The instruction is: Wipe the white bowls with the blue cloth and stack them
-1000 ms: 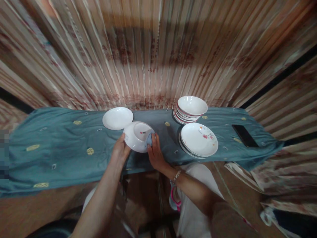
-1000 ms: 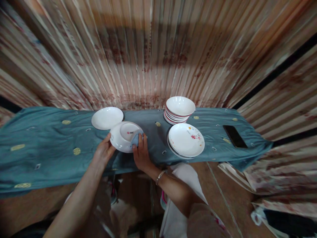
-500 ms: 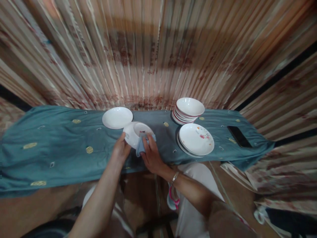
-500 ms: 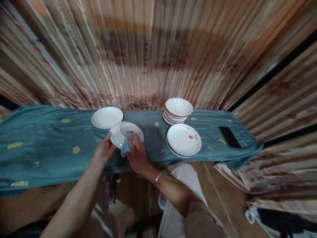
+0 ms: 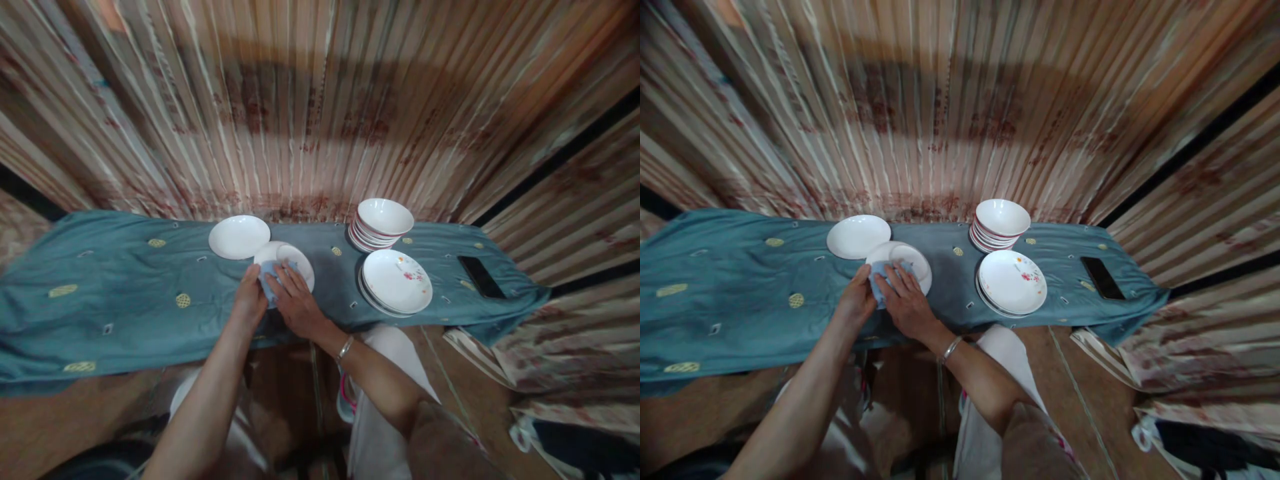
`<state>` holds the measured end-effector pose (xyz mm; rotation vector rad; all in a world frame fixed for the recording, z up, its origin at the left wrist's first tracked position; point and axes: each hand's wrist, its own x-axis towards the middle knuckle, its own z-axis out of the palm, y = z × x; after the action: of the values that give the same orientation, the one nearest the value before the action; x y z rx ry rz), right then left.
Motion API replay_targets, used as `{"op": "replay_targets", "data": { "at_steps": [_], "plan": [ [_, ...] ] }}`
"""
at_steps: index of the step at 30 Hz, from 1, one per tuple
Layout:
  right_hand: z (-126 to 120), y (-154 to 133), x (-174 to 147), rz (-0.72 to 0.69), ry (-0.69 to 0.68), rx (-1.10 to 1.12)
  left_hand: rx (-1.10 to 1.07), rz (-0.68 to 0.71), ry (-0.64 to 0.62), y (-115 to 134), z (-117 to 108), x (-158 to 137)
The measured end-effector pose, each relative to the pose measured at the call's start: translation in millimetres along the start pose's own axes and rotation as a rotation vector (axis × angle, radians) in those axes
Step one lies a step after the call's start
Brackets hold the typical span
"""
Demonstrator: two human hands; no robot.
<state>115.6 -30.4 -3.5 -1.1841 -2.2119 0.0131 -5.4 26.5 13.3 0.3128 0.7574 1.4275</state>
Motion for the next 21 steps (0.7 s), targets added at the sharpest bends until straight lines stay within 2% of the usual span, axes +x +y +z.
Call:
{"op": "replay_targets", "data": {
  "at_steps": [4, 10, 21],
  "plan": [
    [-5, 3, 8, -0.01, 0.022, 0.08, 0.02, 0.008, -0.008, 2, 6, -4],
    [-5, 8, 18, 0.068, 0.071, 0.174, 0.087, 0.05, -0.069, 4, 10, -12],
    [-5, 27, 35, 0.206, 0.046, 0.173, 0.129, -0.014, -0.108, 9, 15, -23]
  ]
}}
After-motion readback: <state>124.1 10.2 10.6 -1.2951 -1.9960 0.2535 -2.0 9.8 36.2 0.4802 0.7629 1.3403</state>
